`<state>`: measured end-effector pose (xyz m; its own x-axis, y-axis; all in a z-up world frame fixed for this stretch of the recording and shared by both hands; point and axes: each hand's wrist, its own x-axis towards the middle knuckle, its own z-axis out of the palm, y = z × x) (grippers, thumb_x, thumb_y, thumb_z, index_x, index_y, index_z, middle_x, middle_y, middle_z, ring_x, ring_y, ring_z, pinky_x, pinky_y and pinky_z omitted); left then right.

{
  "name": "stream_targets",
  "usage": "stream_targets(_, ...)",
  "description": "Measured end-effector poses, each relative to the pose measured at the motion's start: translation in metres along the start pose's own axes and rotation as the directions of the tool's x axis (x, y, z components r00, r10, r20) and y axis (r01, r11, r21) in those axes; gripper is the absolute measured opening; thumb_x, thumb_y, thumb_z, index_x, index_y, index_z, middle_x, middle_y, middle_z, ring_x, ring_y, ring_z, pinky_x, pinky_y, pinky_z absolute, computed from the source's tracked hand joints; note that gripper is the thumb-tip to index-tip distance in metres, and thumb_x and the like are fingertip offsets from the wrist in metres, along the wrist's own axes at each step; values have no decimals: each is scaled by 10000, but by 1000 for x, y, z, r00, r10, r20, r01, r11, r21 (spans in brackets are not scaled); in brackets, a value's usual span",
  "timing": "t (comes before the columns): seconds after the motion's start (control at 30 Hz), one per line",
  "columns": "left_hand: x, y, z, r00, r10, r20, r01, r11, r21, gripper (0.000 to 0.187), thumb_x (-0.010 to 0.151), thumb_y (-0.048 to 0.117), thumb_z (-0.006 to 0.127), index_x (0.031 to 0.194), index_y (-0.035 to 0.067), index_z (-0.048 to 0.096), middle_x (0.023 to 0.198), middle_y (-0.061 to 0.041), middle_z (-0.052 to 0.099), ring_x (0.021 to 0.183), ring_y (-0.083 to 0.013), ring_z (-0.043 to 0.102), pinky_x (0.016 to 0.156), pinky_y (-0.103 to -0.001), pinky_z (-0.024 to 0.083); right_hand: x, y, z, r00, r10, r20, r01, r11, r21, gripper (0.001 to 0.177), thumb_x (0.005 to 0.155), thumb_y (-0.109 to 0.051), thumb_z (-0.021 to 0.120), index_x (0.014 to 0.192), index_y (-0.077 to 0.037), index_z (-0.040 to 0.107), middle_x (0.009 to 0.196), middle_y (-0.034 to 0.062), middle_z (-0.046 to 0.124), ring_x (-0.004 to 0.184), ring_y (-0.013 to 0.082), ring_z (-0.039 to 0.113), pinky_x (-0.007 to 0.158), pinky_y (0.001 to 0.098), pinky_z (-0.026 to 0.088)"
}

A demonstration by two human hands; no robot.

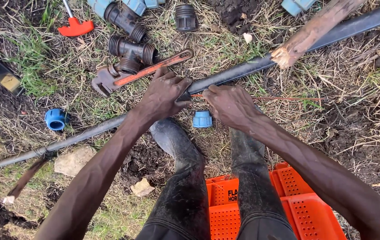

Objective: The person assembles a section of irrigation pipe by hand. They insert a black threaded connector into a pipe end, then slide a blue compression nut and ring over the pipe. They use an orange plastic strip to mark the pipe before tightening the blue nut to secure the joint.

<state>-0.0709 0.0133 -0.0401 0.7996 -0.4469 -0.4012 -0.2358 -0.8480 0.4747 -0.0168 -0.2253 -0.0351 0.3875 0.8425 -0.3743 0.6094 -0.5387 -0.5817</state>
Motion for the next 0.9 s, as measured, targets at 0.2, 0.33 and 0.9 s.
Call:
stream_targets(0.2, 1, -2, 6, 1000, 22, -19, -23, 999, -38, 540, 820, 515, 767, 1138, 94, 652, 889, -115, 736, 909, -279, 675, 978, -472, 382, 0, 6, -1, 997, -75, -35, 76, 997, 16, 110, 883, -97, 586, 890, -67, 692, 807, 48, 661, 616, 206, 669, 544, 316, 534)
stream_targets(0.33, 3, -1, 5, 1000, 19, -15, -20, 999, -45, 539, 802, 498, 785, 1134, 92, 655, 898, -119, 738, 919, -292, 683, 970, -473, 389, 0, 5, -2, 997, -73, -4, 73, 997, 27, 147, 917, -87, 572, 956, -68, 713, 848, 33, 685, 620, 158, 647, 580, 266, 527)
stream_targets(0.9, 7, 1, 1, 998, 45, -49, -50, 992, -117, 538, 837, 479, 746, 1170, 67, 650, 938, -164, 730, 966, -354, 687, 955, -498, 417, 5, 2, 7, 998, 26, 49, -30, 997, 78, 201, 972, -73, 542, 1031, -41, 732, 804, 40, 711, 541, 130, 593, 526, 228, 489)
